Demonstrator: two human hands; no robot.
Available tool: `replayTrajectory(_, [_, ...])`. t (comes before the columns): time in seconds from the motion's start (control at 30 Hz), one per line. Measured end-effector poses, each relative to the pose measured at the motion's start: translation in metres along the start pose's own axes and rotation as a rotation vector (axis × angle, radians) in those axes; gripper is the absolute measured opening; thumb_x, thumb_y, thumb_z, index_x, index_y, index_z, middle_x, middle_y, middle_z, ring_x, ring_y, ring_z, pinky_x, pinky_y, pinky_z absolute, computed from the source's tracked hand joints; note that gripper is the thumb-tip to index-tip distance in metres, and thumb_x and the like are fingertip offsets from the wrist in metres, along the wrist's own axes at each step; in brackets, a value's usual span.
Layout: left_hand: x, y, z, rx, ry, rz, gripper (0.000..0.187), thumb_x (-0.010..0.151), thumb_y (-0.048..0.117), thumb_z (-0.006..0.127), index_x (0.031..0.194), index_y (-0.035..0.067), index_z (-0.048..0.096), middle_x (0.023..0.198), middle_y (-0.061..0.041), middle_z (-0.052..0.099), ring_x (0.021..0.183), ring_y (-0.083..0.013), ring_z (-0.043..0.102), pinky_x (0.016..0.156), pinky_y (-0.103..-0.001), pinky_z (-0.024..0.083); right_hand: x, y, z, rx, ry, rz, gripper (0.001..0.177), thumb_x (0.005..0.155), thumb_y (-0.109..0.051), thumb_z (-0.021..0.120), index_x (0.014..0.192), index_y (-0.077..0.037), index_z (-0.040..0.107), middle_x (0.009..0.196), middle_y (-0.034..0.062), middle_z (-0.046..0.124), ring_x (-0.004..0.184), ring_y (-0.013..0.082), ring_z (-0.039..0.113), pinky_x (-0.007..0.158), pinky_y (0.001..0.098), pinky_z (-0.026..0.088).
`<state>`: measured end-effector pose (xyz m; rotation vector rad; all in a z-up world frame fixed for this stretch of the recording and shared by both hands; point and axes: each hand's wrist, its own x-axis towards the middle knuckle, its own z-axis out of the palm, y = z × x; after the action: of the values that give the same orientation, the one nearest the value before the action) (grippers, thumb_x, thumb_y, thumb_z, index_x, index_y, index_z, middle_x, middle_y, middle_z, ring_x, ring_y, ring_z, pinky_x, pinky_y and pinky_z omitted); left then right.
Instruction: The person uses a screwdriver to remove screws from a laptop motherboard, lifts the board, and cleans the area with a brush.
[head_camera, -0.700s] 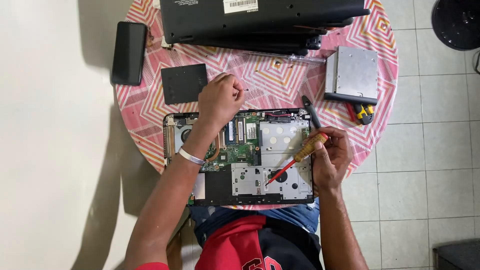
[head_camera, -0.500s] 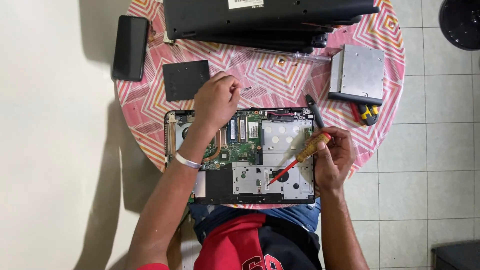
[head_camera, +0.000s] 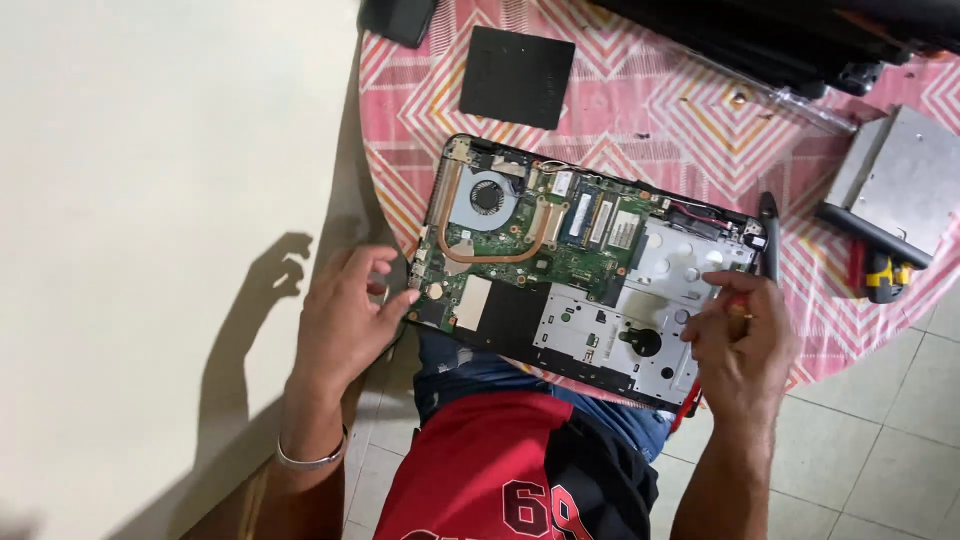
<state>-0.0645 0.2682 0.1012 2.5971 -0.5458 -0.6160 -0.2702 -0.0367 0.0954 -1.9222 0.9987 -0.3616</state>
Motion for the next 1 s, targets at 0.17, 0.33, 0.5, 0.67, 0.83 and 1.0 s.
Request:
replayTrajectory(0.17, [-0.025,0.015,0.019,-0.07,0.04,0.021,0.084,0.071,0.016,0.093,0.141,0.004,0.049,0.114,-0.024,0.06,0.101,-0.0453,0.069,0.078,-0.056,0.061,-0.017,-0.026,0.031,-0.094,-0.142,0.078,0.04,0.084,-0.004,0.077,0.122,-0.003,0.066,0.099,0.016,0.075,0.055,0.0261,0.069,0.065,0.0355,0.054])
replayTrajectory(0.33, [-0.025,0.015,0.027,-0.068,0.065,0.106,0.098,0.067,0.005,0.095,0.148,0.004,0.041,0.117,-0.025,0.054,0.111,-0.0505,0.062,0.085,-0.058,0.057,-0.021,-0.025,0.046,0.058,-0.127,0.083,0.049,0.084,0.004,0.076,0.129,0.003,0.059,0.097,0.0219,0.071,0.06,0.0277,0.07,0.055,0.0337,0.057])
replayTrajectory(0.5, [-0.021,-0.001,0.033,-0.008,0.006,0.156,0.101,0.066,0.012,0.097,0.151,0.013,0.043,0.123,-0.02,0.052,0.114,-0.047,0.061,0.085,-0.058,0.058,-0.019,-0.02,0.05,0.002,-0.16,-0.01,0.063,0.079,0.003,0.085,0.132,-0.001,0.052,0.09,0.0224,0.068,0.068,0.0335,0.07,0.072,0.046,0.056])
replayTrajectory(0.67, [-0.018,-0.02,0.035,0.045,0.096,0.273,0.092,0.065,0.025,0.098,0.145,0.018,0.053,0.116,-0.016,0.057,0.098,-0.0422,0.069,0.077,-0.055,0.06,-0.018,-0.019,0.052,-0.033,-0.146,-0.027,0.057,0.085,0.003,0.081,0.133,-0.004,0.053,0.085,0.0186,0.069,0.062,0.0315,0.07,0.069,0.0447,0.056])
replayTrajectory(0.83, [-0.01,-0.033,0.043,0.071,0.218,0.432,0.072,0.067,0.04,0.095,0.13,0.018,0.065,0.11,-0.007,0.061,0.089,-0.0292,0.072,0.075,-0.044,0.061,-0.017,-0.015,0.053,0.099,-0.153,-0.011,0.055,0.087,0.007,0.077,0.135,-0.004,0.053,0.079,0.0176,0.067,0.055,0.0272,0.065,0.063,0.0393,0.055])
replayTrajectory(1.0, [-0.016,-0.02,0.038,0.143,0.111,0.409,0.083,0.058,0.037,0.099,0.131,0.019,0.063,0.125,-0.005,0.052,0.103,-0.0316,0.068,0.071,-0.049,0.063,-0.019,-0.016,0.053,0.107,-0.149,-0.027,0.061,0.087,0.005,0.077,0.141,-0.006,0.049,0.081,0.0151,0.068,0.056,0.0245,0.066,0.066,0.04,0.056])
